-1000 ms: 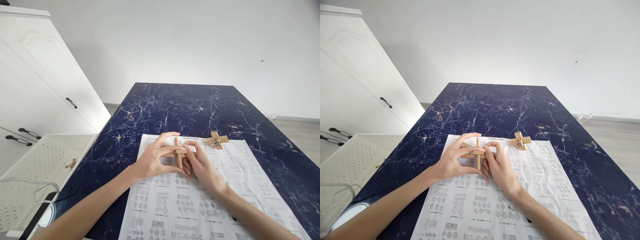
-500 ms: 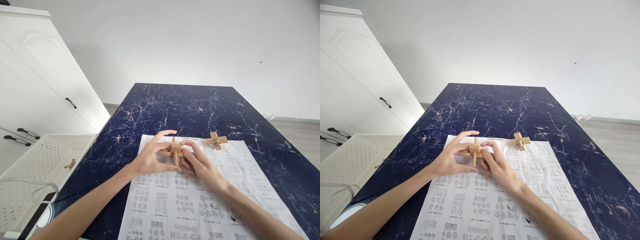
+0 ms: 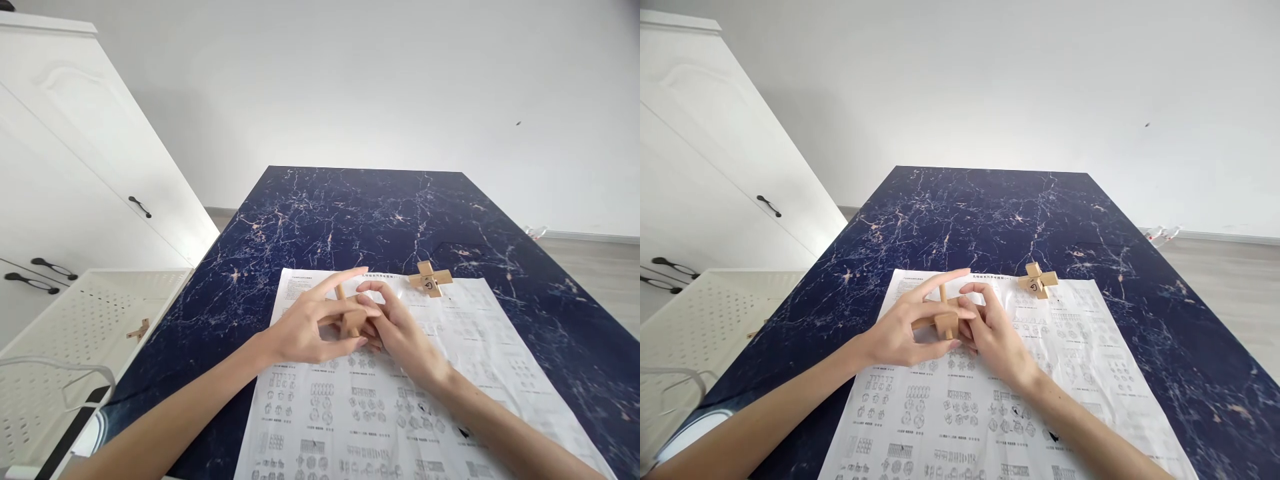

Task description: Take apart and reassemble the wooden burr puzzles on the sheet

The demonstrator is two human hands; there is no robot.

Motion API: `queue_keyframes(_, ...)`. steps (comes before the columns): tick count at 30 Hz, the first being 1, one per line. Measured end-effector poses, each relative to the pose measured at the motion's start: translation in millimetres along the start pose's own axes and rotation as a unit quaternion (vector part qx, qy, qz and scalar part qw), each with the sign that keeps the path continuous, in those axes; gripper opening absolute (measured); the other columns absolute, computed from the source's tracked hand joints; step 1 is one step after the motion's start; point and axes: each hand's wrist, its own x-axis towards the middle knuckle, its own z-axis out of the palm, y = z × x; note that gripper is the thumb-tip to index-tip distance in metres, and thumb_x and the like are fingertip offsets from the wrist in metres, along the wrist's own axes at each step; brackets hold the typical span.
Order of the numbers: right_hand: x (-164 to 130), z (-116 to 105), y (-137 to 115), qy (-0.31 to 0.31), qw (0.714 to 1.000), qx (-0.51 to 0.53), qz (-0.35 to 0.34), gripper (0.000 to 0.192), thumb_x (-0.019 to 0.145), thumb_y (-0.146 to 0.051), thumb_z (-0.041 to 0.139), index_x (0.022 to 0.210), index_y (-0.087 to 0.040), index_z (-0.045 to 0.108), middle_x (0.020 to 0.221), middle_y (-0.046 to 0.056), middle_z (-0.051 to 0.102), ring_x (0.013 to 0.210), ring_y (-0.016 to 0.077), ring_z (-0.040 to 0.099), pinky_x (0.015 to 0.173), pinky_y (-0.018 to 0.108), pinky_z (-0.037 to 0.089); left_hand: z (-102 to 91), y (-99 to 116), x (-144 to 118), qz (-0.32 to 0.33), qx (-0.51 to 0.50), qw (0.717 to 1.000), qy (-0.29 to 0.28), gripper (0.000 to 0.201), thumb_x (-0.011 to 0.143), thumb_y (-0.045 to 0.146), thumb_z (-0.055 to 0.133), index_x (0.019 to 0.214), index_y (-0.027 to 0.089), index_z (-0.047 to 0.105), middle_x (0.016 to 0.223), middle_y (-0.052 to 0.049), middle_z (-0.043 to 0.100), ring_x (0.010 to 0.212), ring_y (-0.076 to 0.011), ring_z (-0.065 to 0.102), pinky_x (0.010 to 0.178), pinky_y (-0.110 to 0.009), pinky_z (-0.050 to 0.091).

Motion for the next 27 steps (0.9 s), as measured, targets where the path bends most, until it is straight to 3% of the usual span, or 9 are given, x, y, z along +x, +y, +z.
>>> queue_keyframes(5, 3, -5, 1, 0.027, 0.999, 0.019, -0.002, 0.045, 0.1, -0.068, 0.065, 0.114, -0.028, 0.05, 0.062, -0.011, 0.046, 0.05, 0.0106, 0.039, 0.048, 0.024, 0.035, -0.1, -4, 0, 0.027, 0.037, 0.998, 0.03, 0.029, 0.096, 0.036, 0.081, 0.125, 0.035, 0.082, 0.174, -0.005, 0.042, 0.138, -0.0347, 0.065, 0.117, -0.058, 0.057)
queue_keyframes(11, 5, -5, 3, 0.07, 0.997, -0.001, -0.041, 0.045, 0.101, -0.069, 0.063, 0.103, -0.025, 0.056, 0.07, -0.007, 0.053, 0.051, 0.011, 0.045, 0.049, 0.027, 0.037, -2.8, -10, 0, 0.072, 0.17, 0.975, 0.126, 0.013, 0.097, 0.038, 0.081, 0.109, 0.038, 0.086, 0.17, -0.002, 0.045, 0.151, -0.0374, 0.048, 0.122, -0.065, 0.045)
queue_keyframes(20, 2, 3, 0, 0.086, 0.994, -0.02, -0.072, 0.041, 0.105, -0.065, 0.06, 0.102, -0.024, 0.061, 0.068, -0.006, 0.053, 0.053, 0.0117, 0.043, 0.052, 0.028, 0.038, -0.8, -3, 0, 0.198, 0.288, 0.928, 0.127, 0.017, 0.104, 0.021, 0.072, 0.119, 0.028, 0.076, 0.134, -0.006, 0.073, 0.127, -0.0258, 0.063, 0.11, -0.044, 0.051)
queue_keyframes(24, 2, 4, 1, 0.092, 0.992, -0.027, -0.078, 0.041, 0.105, -0.065, 0.059, 0.101, -0.024, 0.061, 0.067, -0.006, 0.052, 0.052, 0.012, 0.042, 0.052, 0.028, 0.037, 0.3, 2, 0, 0.19, 0.276, 0.935, 0.114, 0.016, 0.106, 0.016, 0.067, 0.116, 0.026, 0.073, 0.126, -0.004, 0.075, 0.119, -0.0231, 0.065, 0.106, -0.041, 0.052)
queue_keyframes(27, 2, 5, 1, 0.1, 0.991, -0.029, -0.081, 0.042, 0.105, -0.066, 0.059, 0.101, -0.024, 0.06, 0.065, -0.007, 0.05, 0.052, 0.0126, 0.04, 0.051, 0.029, 0.036, 2.6, -1, -3, 0.163, 0.263, 0.943, 0.122, 0.011, 0.108, 0.023, 0.067, 0.114, 0.027, 0.075, 0.12, -0.005, 0.07, 0.112, -0.0222, 0.065, 0.102, -0.04, 0.052)
